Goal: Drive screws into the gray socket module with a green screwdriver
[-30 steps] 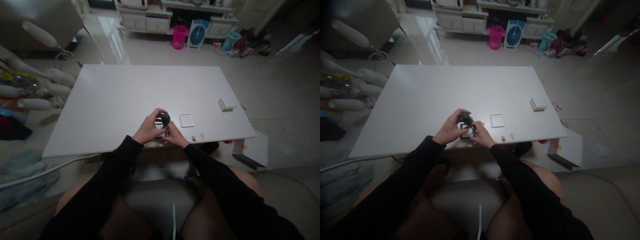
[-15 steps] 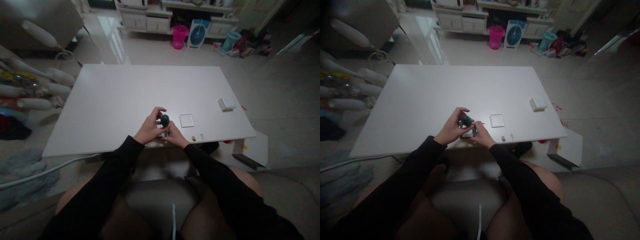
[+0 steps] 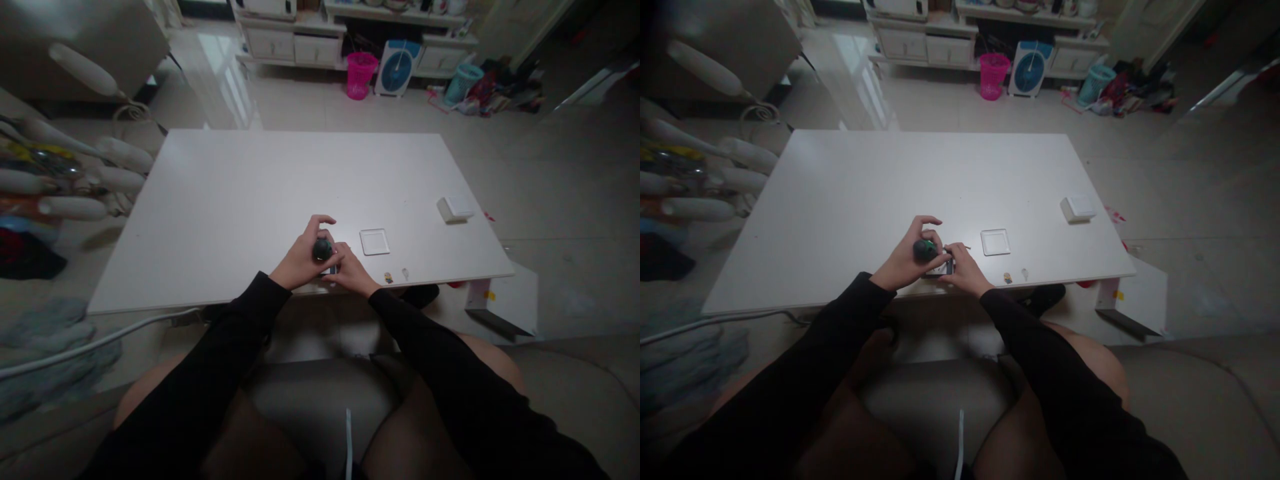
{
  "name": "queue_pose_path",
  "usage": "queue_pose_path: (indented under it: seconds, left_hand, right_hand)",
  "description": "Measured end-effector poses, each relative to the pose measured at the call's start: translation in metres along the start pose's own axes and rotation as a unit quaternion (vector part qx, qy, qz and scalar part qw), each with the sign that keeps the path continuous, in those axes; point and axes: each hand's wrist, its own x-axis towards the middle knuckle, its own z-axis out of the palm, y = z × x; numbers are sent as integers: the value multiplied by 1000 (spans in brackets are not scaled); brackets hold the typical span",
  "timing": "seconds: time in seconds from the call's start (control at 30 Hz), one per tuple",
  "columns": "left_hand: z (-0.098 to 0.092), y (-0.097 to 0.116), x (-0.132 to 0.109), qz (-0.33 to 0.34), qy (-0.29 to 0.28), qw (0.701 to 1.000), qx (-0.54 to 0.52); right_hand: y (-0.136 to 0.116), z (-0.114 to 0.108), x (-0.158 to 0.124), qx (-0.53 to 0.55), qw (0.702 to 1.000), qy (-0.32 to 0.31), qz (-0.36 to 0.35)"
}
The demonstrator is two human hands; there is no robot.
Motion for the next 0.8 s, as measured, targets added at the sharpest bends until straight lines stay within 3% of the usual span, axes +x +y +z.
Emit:
queue_pose_path:
  seconds: [0.23,0.47,0.7,0.8]
  left_hand:
    - [-7,-2,2,-13,61,998,28]
    - [-11,0,0,-3,-21,999,-29]
    - [-1,-1,-1,0,2,1000,1]
    - [3,-5,1,13,39,999,-6]
  right_hand:
    - [-1,0,-1,5,1000,-2,-2]
    - [-3,-2,-2,12,1000,4,0]
    - [-2,0,-1,24,1000,7,11]
    - [-2,1,0,19,1000,10,7]
